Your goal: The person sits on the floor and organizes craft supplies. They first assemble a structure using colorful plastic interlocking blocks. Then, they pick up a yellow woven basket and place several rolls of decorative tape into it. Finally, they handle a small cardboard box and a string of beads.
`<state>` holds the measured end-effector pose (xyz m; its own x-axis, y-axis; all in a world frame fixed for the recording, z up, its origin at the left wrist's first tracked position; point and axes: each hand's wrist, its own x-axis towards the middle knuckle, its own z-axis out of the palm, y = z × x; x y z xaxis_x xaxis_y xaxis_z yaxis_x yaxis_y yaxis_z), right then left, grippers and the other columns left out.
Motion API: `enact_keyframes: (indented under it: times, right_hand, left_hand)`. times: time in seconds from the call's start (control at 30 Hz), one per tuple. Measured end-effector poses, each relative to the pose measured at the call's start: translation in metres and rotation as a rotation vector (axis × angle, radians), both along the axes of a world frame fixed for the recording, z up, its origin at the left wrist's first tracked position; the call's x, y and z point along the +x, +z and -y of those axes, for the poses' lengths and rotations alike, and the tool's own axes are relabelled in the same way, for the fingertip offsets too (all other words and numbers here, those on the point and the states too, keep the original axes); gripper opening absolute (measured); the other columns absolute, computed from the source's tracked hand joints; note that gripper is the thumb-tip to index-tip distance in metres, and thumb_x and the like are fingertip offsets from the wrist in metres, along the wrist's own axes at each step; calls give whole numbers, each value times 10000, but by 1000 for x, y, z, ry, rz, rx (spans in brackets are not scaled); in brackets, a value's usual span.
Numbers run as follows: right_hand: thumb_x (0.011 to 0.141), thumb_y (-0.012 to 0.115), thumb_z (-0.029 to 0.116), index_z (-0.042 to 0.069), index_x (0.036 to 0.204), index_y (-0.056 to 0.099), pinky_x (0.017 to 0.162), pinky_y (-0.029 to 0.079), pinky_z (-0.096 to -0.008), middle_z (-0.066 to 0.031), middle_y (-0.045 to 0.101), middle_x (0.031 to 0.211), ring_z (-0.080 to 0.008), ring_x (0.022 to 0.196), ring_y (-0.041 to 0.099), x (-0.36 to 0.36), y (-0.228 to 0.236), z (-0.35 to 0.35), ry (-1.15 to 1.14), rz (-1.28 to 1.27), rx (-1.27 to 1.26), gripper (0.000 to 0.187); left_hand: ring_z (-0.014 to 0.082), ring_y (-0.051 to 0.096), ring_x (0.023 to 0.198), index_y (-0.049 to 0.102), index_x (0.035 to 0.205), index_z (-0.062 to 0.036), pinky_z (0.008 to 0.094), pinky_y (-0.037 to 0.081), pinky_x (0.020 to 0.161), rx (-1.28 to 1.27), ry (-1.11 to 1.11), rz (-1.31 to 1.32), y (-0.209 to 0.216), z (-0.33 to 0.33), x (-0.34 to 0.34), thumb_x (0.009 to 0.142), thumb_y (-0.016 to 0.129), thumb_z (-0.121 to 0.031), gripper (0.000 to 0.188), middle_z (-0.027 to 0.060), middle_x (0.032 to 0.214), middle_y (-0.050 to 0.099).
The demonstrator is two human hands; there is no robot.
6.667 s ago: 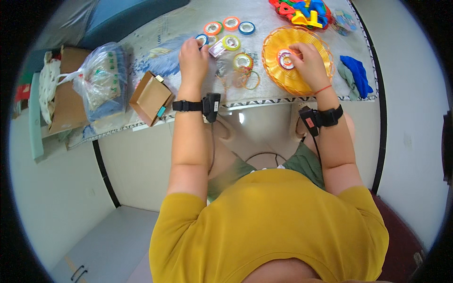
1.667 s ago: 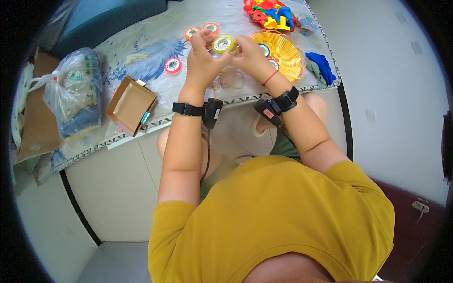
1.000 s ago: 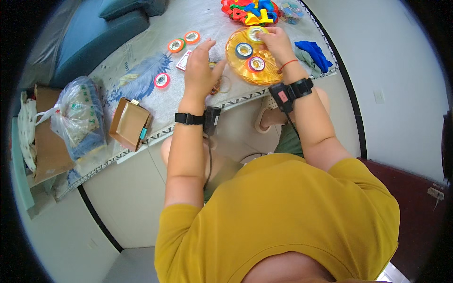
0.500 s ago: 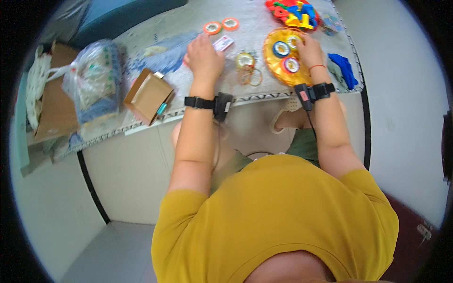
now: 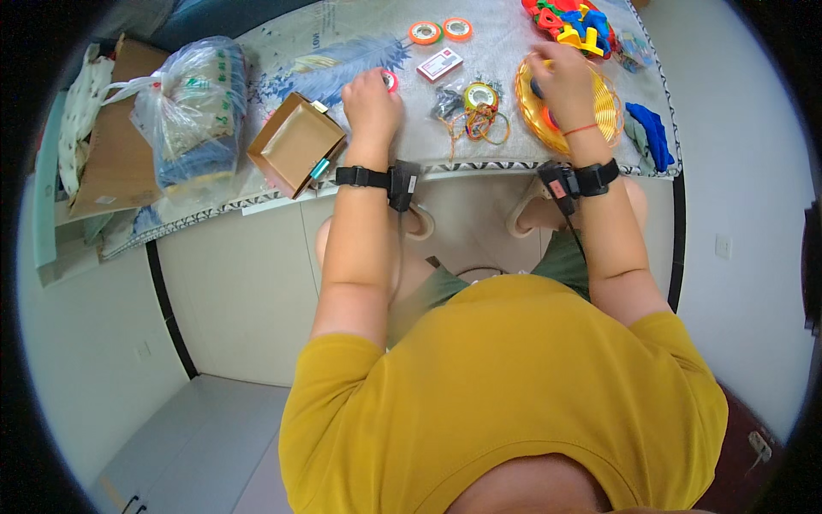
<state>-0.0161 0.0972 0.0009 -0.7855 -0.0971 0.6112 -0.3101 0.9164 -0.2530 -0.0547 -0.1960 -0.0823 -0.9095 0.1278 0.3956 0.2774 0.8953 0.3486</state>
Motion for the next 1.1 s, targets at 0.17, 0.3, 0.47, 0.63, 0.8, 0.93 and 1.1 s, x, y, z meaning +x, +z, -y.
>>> enact_keyframes:
  times: [0.17, 0.3, 0.47, 0.63, 0.8, 0.93, 1.1]
  right_hand:
    - [812, 614, 136, 32, 860, 655, 739, 511, -429, -159, 646, 835, -356, 810, 625, 7, -28, 62, 129, 316, 238, 122]
    - [831, 543, 84, 34, 867, 610, 720, 520, -446, -188, 614, 866, -369, 825, 633, 6, -37, 79, 23, 453, 374, 91]
    - [864, 527, 87, 50, 946, 651, 783, 534, -428, -194, 630, 995, -334, 910, 649, 1, -36, 90, -151, 558, 241, 152]
    - [842, 536, 87, 35, 926, 594, 738, 529, -440, -187, 622, 956, -351, 856, 642, 2, -29, 85, -116, 447, 189, 115]
    - [799, 596, 129, 25, 876, 544, 703, 519, -441, -197, 621, 855, -370, 782, 630, 6, -11, 67, -49, 197, -46, 140]
    - [779, 648, 185, 10, 877, 595, 679, 503, -415, -174, 642, 816, -342, 774, 631, -1, 1, -13, -282, 102, -222, 208]
    - [746, 635, 271, 11, 851, 694, 764, 506, -443, -245, 657, 871, -382, 841, 641, 8, 4, -82, -473, 401, -344, 287]
  left_hand:
    - [334, 595, 1006, 600, 1125, -12, 434, 440, 893, 102, 7, -5, 9, 4, 2, 717, 712, -226, 474, 181, 1054, 641]
    - [346, 595, 983, 622, 1091, -16, 435, 447, 889, 87, 10, 53, 19, 0, 8, 716, 717, -287, 472, 186, 1039, 641]
    - [348, 594, 961, 657, 1024, -28, 433, 456, 875, 131, -62, 54, 34, -7, 17, 727, 709, -307, 411, 188, 996, 647]
    - [335, 601, 941, 663, 1018, -38, 420, 475, 849, 183, -97, -28, 39, -13, 12, 734, 733, -311, 400, 165, 987, 655]
    - [325, 597, 924, 651, 1033, -29, 413, 473, 831, 265, -91, -132, 50, -24, 10, 724, 764, -285, 417, 151, 966, 648]
    - [321, 584, 926, 629, 1012, -33, 426, 463, 831, 376, -265, -245, 59, -50, 11, 692, 763, -259, 414, 137, 944, 625]
    - [314, 590, 923, 626, 1025, -38, 410, 462, 833, 349, -341, -251, 59, -77, 13, 685, 776, -236, 421, 129, 957, 628]
